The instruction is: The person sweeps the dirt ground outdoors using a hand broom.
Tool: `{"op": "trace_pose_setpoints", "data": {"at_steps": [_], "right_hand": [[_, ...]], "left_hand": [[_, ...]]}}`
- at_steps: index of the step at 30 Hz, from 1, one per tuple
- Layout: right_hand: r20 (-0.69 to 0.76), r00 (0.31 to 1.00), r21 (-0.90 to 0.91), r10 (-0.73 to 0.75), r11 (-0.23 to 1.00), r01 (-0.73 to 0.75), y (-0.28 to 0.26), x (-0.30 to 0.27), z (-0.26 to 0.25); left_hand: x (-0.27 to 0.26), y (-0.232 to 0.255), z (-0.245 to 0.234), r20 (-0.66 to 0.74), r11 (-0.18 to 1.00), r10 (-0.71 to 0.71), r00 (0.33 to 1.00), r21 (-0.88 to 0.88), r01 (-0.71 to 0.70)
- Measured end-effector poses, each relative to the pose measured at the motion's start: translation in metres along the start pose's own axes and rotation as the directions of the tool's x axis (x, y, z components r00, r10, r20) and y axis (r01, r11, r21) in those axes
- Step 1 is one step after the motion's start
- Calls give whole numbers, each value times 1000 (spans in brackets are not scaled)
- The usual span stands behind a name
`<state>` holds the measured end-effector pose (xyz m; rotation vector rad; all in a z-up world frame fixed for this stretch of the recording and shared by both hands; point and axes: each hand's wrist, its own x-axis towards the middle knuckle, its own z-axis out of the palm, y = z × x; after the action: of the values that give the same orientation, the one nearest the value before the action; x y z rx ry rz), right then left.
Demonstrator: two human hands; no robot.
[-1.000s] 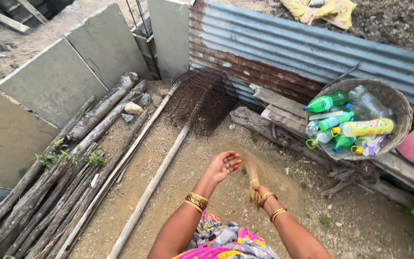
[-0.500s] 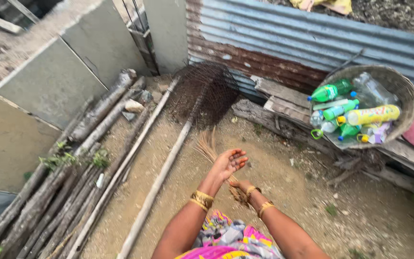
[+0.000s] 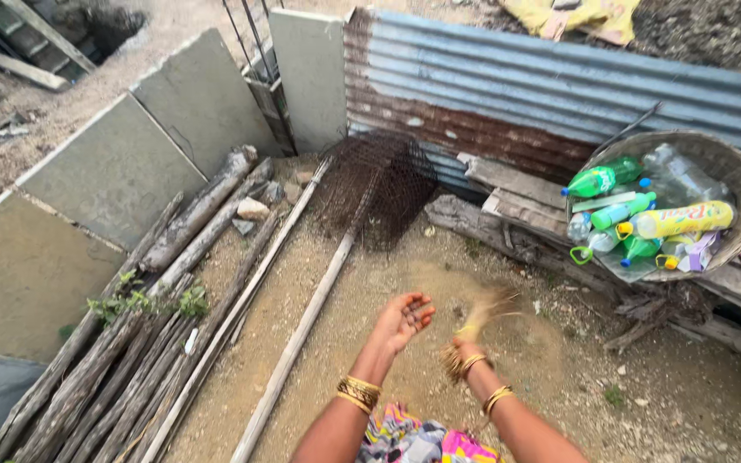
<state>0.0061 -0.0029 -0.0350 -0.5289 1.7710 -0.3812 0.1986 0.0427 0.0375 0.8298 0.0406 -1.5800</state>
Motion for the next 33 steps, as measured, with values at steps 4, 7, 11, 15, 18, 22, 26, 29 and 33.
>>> {"op": "trace_pose_setpoints", "data": {"at_steps": [4,7,11,15,18,22,26,29,33], "right_hand": [[268,963,49,33,998,-48,2,-42,12],[490,870,-16,59,998,-59,-1,-56,5],[522,850,-139,68,990,5,-1,-50,-7],[416,895,90,160,972,-216,-6,-34,-29],[179,970,-10,165,986,-166,-14,-26,-54],[67,993,34,97,994,-100,-7,-9,-46],[96,983,327,-155,938,116,21,-15,12],[277,946,13,-171,985,174,25,-32,17],[417,901,-208,-117,953,220,2,-38,-15]], "left_hand": [[-10,-4,27,36,999,-36,999,24,35],[-30,1,54,-39,992,-55,998,114,59],[-42,9,63,1,991,-29,1000,129,28],[-49,13,48,-25,997,-23,999,73,25],[-51,17,33,-42,998,-11,999,57,13],[-54,19,11,-70,998,24,997,60,-20],[-47,16,13,-90,1000,1,996,-14,-2],[-49,2,17,-96,998,-46,994,39,50],[-49,-3,21,66,999,19,998,28,-21]]}}
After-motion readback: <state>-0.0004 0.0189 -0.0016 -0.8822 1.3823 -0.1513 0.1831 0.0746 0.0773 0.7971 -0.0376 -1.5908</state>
